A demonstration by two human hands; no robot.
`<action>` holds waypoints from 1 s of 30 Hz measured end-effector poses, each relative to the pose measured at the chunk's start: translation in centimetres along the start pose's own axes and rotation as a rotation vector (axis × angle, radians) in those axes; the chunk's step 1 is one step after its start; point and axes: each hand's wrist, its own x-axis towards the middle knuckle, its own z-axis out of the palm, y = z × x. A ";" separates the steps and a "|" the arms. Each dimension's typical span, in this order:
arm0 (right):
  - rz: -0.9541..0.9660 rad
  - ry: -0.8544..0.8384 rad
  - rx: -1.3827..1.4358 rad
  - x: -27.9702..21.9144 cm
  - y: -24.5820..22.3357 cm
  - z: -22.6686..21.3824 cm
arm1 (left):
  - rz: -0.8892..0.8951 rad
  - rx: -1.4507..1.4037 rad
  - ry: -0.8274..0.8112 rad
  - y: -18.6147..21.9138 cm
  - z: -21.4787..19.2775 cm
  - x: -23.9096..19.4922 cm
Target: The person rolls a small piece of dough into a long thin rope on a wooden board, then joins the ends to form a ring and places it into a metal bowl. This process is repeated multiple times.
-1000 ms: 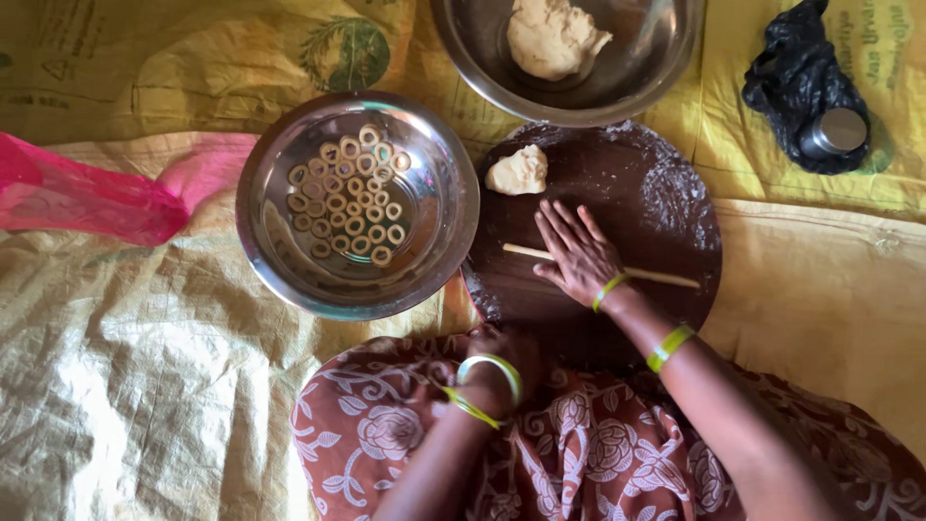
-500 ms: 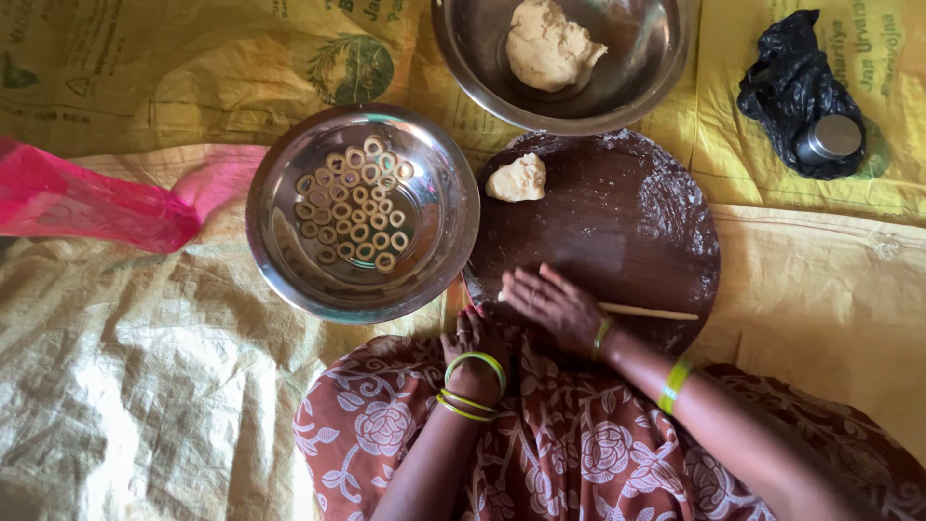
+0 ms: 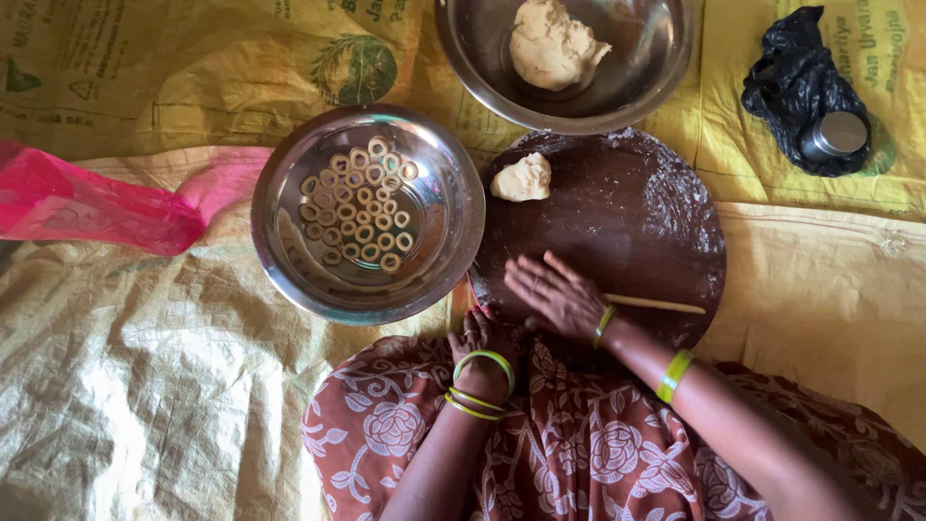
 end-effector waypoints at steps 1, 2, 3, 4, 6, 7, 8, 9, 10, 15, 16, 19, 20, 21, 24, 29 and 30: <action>0.047 0.099 0.229 0.5 0.7 0.3 | 0.002 0.010 0.010 0.0 0.0 0.0; 0.093 0.198 0.459 0.7 1.0 0.6 | 0.003 0.020 0.018 0.0 0.0 -0.1; 0.071 0.171 0.444 0.7 1.1 0.7 | 0.004 0.005 0.021 0.0 0.1 -0.2; 0.051 0.146 0.429 0.8 1.1 0.7 | 0.005 -0.008 0.023 -0.1 0.1 -0.2; 0.012 0.043 0.496 0.9 1.1 0.8 | -0.001 -0.047 0.013 -0.2 0.0 -0.2; -0.008 -0.035 0.577 1.0 1.1 0.7 | -0.009 -0.072 0.000 -0.3 -0.1 -0.2; -0.029 -0.116 0.657 0.8 1.1 0.7 | -0.016 -0.101 -0.013 -0.1 -0.1 -0.2; -0.008 -0.027 0.562 0.8 1.4 0.8 | -0.010 -0.060 -0.007 0.1 -0.2 0.0; 0.011 0.061 0.472 0.6 1.4 0.8 | -0.007 -0.019 -0.004 0.1 -0.1 -0.1; -0.068 0.125 0.259 0.1 0.9 1.2 | -0.007 0.000 -0.024 -0.2 0.3 -0.1; -0.138 0.036 0.088 -0.1 0.9 1.3 | -0.015 -0.014 -0.017 -0.1 0.3 0.1; -0.156 -0.010 0.143 0.2 1.2 1.7 | -0.018 -0.013 -0.025 0.2 0.6 0.6; -0.128 0.017 0.257 0.6 1.4 1.8 | -0.018 -0.003 -0.031 0.2 0.7 0.5; -0.090 0.063 0.308 0.9 1.9 1.8 | -0.018 -0.001 -0.023 0.3 0.6 0.4; 0.034 0.122 0.387 2.8 4.9 1.8 | -0.023 -0.005 -0.020 0.1 -0.6 -0.2; 0.276 -0.011 0.319 1.2 8.5 0.0 | 0.018 0.101 0.040 0.1 -3.0 -2.3; 0.311 0.032 0.330 0.2 8.9 -0.5 | 0.062 0.230 0.021 0.5 -3.0 -2.8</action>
